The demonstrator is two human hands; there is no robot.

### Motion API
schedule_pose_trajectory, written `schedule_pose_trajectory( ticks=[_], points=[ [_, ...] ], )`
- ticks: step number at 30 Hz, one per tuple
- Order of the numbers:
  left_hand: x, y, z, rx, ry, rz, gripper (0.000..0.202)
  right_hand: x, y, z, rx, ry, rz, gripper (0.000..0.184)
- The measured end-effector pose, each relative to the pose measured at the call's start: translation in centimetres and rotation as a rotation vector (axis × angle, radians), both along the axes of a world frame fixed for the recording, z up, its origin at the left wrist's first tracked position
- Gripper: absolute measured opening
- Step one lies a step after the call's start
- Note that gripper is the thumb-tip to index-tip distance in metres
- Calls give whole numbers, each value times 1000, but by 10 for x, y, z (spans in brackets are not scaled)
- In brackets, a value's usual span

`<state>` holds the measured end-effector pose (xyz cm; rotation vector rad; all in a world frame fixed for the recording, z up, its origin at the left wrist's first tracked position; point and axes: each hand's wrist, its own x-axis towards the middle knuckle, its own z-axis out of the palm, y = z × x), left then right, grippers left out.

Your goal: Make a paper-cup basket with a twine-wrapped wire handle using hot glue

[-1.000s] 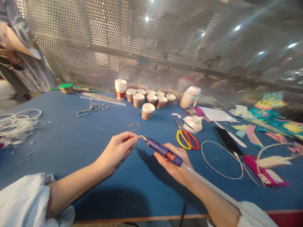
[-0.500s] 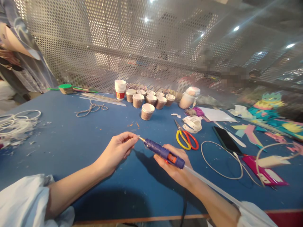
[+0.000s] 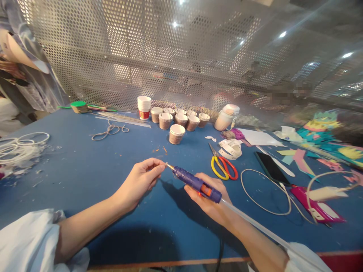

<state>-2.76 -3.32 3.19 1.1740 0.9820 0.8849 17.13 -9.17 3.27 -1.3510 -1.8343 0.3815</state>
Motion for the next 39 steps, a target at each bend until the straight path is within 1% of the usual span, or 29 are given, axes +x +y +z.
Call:
schedule_pose_trajectory(
  ticks=[4,6,9,12,15,18,20,23,25,28,29,30,31,33,35,37,39],
  points=[
    [0,-2,3,2,31,-10,26,0,-3,5,21,19,35,16],
    [0,-3,3,11,41,-7,26,-1,-3,8,4,62,-1,16],
    [0,-2,4,17,50,-8,26,1,4,7,-74,123,-115,20],
    [0,-2,3,15,59,-27,26,7,20,-4,-144,54,-198,23],
    [0,-4,3,6,66,-58,26,16,39,-23,-118,-49,-235,25],
    [0,-5,3,-5,82,-84,28,23,52,-39,-195,-28,-274,30],
    [-1,-5,4,-15,85,-92,28,26,55,-42,-251,-29,-259,32],
    [-1,-4,5,-44,40,-98,28,28,51,-32,-288,-116,-219,35],
    [-1,-2,5,-81,-9,-107,27,29,44,-20,-279,-204,-220,34],
    [-1,0,3,-151,-77,-124,25,34,28,-2,-262,-381,-250,28],
    [-2,1,2,-174,-94,-130,24,36,22,2,-277,-442,-257,29],
    [-2,1,2,-194,-108,-140,23,39,16,6,-300,-493,-265,35],
    [-2,1,1,-212,-120,-150,22,41,11,10,-306,-514,-266,38],
    [-2,1,0,-246,-137,-182,21,43,1,15,-288,-489,-237,40],
    [-2,1,-1,-274,-150,-210,21,41,-4,18,-267,-407,-179,36],
    [-1,0,-2,-298,-154,-224,21,36,-6,18,-256,-299,-88,25],
    [0,-2,-2,-313,-147,-235,20,28,-5,16,-210,-183,29,12]
  ],
)
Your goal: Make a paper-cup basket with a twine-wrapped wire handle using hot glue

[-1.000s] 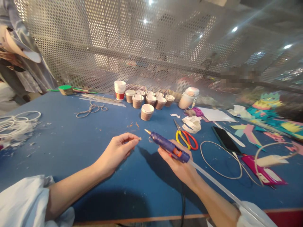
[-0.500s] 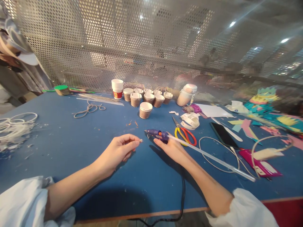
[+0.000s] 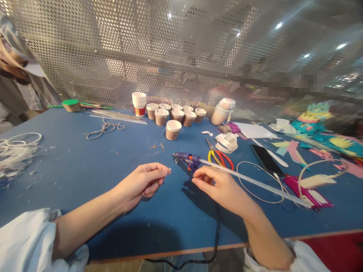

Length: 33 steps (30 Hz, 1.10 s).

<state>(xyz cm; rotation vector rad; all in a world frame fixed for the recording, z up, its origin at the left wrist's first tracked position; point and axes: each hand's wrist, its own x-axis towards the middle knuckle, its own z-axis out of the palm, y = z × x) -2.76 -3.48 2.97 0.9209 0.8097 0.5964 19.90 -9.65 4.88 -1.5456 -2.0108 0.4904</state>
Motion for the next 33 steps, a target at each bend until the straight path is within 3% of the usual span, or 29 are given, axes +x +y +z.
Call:
schedule_pose_trajectory(
  ticks=[5,11,17,20,24,30,33],
  points=[
    [3,-8,-1,-28,24,-57,20,-23,4,-13,260,156,162,11],
    [5,-16,3,-32,68,-65,22,-30,7,-21,452,51,255,13],
    [5,-16,-1,59,151,-96,25,-31,8,-17,500,-132,266,16],
    [5,-17,0,280,261,-115,22,-32,8,-17,498,-202,240,18],
    [5,-21,-1,720,410,-91,13,-34,7,-18,416,-170,223,16],
    [-1,-25,-16,1415,591,-11,19,-39,4,-12,-68,170,142,15],
    [-2,-25,-21,1587,612,21,19,-40,4,-7,-273,309,96,15]
  ],
)
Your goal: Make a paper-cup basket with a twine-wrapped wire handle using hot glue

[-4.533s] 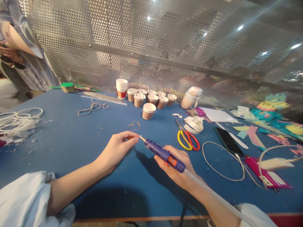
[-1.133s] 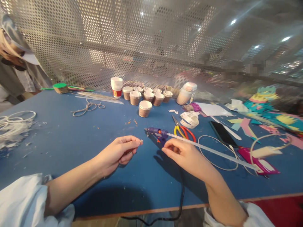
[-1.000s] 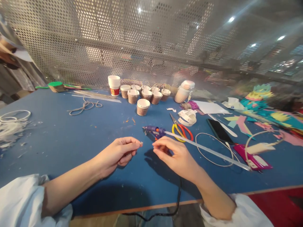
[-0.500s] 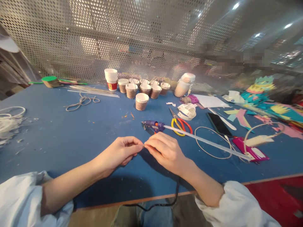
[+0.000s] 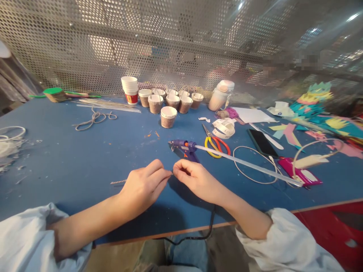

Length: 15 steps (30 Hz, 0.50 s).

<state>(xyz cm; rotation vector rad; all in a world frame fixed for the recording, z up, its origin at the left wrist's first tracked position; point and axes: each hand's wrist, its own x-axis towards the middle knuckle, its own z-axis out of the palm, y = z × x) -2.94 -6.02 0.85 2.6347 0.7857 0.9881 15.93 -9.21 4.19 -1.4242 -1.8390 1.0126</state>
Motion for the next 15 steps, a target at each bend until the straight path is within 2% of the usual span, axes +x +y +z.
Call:
schedule_pose_trajectory(
  ticks=[3,7,11,15],
  points=[
    [2,1,3,-69,-26,19,17,0,0,1,-27,51,-22,14],
    [5,2,9,-178,-54,-21,16,2,0,-4,75,27,-35,12],
    [5,3,9,-163,-55,-40,16,1,0,-7,113,-33,-46,11],
    [2,2,4,-77,-39,-13,14,0,1,-6,18,19,-53,11]
  ],
)
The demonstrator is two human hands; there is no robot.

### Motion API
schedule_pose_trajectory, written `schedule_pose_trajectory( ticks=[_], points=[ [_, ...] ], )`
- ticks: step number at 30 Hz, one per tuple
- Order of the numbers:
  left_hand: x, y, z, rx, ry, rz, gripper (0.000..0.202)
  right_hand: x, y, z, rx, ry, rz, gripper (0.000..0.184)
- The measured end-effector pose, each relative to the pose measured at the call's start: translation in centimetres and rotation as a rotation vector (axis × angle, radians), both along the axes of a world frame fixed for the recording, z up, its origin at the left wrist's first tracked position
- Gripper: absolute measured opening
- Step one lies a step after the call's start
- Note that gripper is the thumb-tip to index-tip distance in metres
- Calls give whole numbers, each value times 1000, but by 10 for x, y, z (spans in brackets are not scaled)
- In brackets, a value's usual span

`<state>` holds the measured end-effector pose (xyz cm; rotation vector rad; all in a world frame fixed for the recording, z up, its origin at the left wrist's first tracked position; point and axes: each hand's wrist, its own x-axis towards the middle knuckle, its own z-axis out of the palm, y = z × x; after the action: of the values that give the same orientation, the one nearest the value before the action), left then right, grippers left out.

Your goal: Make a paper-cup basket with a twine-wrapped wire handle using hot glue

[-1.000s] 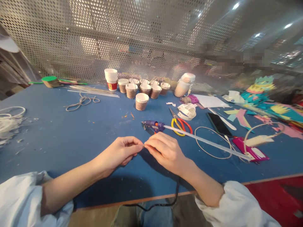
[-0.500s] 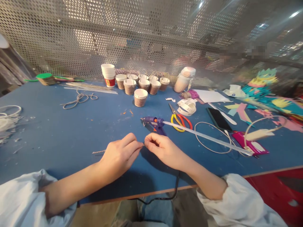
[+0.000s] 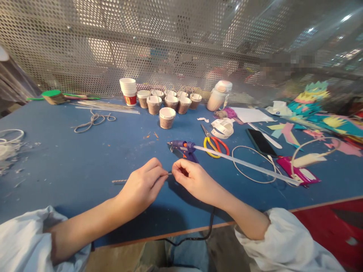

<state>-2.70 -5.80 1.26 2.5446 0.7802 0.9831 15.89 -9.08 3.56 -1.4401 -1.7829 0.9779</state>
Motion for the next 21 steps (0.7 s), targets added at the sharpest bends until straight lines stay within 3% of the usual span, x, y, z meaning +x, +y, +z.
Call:
schedule_pose_trajectory(
  ticks=[7,11,17,21],
  points=[
    [0,0,-5,402,83,26,21,0,7,-6,-518,438,6,14],
    [0,0,-6,446,72,25,20,2,10,-6,-716,678,47,16],
    [-3,2,-10,547,59,-14,12,8,14,-6,-953,847,174,22],
    [-7,2,-8,607,111,-63,16,10,17,-11,-1059,895,237,17]
  ],
)
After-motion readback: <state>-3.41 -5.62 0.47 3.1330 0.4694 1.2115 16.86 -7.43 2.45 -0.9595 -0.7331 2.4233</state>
